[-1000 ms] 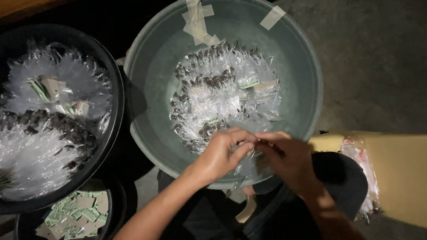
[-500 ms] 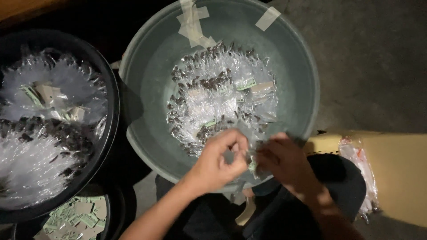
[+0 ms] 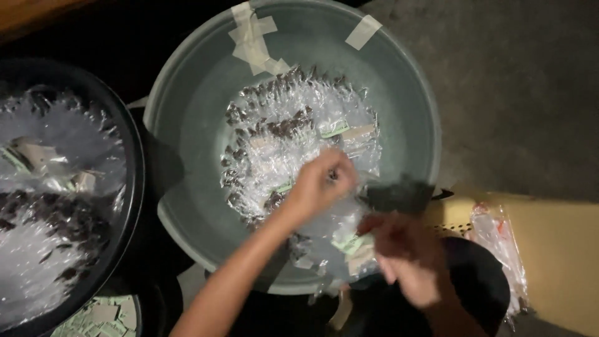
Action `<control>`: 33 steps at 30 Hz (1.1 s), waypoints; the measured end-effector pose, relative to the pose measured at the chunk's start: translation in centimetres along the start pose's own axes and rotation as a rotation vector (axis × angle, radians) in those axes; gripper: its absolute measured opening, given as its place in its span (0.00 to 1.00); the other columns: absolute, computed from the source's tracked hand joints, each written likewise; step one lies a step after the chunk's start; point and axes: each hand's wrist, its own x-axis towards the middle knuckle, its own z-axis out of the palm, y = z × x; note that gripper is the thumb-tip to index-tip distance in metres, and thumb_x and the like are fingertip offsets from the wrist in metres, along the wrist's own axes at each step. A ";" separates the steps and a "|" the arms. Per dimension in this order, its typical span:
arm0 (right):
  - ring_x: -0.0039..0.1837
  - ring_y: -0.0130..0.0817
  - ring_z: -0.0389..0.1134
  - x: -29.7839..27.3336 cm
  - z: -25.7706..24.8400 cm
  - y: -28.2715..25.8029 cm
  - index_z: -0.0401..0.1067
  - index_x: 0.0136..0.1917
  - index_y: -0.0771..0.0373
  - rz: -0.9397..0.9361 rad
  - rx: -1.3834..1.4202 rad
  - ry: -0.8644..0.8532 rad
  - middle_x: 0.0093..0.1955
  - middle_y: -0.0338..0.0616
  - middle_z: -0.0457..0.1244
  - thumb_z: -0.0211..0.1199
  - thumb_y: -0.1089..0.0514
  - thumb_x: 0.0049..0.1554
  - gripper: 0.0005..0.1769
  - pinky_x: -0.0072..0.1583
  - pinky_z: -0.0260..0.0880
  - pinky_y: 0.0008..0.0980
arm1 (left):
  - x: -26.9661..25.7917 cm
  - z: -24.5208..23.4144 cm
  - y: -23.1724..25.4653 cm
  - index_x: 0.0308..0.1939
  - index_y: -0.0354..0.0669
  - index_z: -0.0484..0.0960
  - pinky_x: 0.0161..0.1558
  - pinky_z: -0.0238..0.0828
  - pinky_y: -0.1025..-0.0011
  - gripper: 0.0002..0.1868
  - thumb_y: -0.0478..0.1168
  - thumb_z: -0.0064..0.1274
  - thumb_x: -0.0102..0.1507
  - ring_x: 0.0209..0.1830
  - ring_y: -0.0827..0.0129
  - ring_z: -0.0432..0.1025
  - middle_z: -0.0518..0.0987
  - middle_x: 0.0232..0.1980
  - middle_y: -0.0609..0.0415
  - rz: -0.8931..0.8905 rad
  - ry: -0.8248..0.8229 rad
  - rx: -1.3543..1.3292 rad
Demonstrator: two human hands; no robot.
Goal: Sorting small items in plastic bags and filling small packets with a granular substance.
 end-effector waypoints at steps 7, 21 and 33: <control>0.45 0.38 0.76 -4.1 4.0 -0.2 0.79 0.44 0.73 -0.615 -0.289 0.039 0.46 0.58 0.72 0.68 0.73 0.50 0.07 0.51 0.80 0.30 | 7.6 3.1 -16.3 0.57 0.55 0.82 0.62 0.56 0.47 0.20 0.38 0.57 0.60 0.66 0.51 0.63 0.73 0.63 0.49 -0.395 -0.493 1.337; 0.34 0.29 0.72 -1.3 2.9 -2.0 0.87 0.47 0.59 -0.057 -0.736 0.346 0.37 0.42 0.77 0.77 0.62 0.49 0.11 0.38 0.72 0.24 | 4.3 -6.0 -6.5 0.35 0.44 0.83 0.48 0.62 0.53 0.04 0.31 0.55 0.61 0.36 0.54 0.75 0.83 0.34 0.51 -0.148 0.291 0.694; 0.46 0.43 0.75 0.5 4.9 -1.0 0.77 0.49 0.53 -0.787 -1.137 0.189 0.46 0.39 0.71 0.68 0.55 0.59 0.05 0.47 0.74 0.38 | -6.7 -3.0 7.4 0.49 0.40 0.88 0.36 0.74 0.72 0.14 0.35 0.59 0.59 0.32 0.74 0.71 0.81 0.31 0.53 -0.395 0.052 -0.059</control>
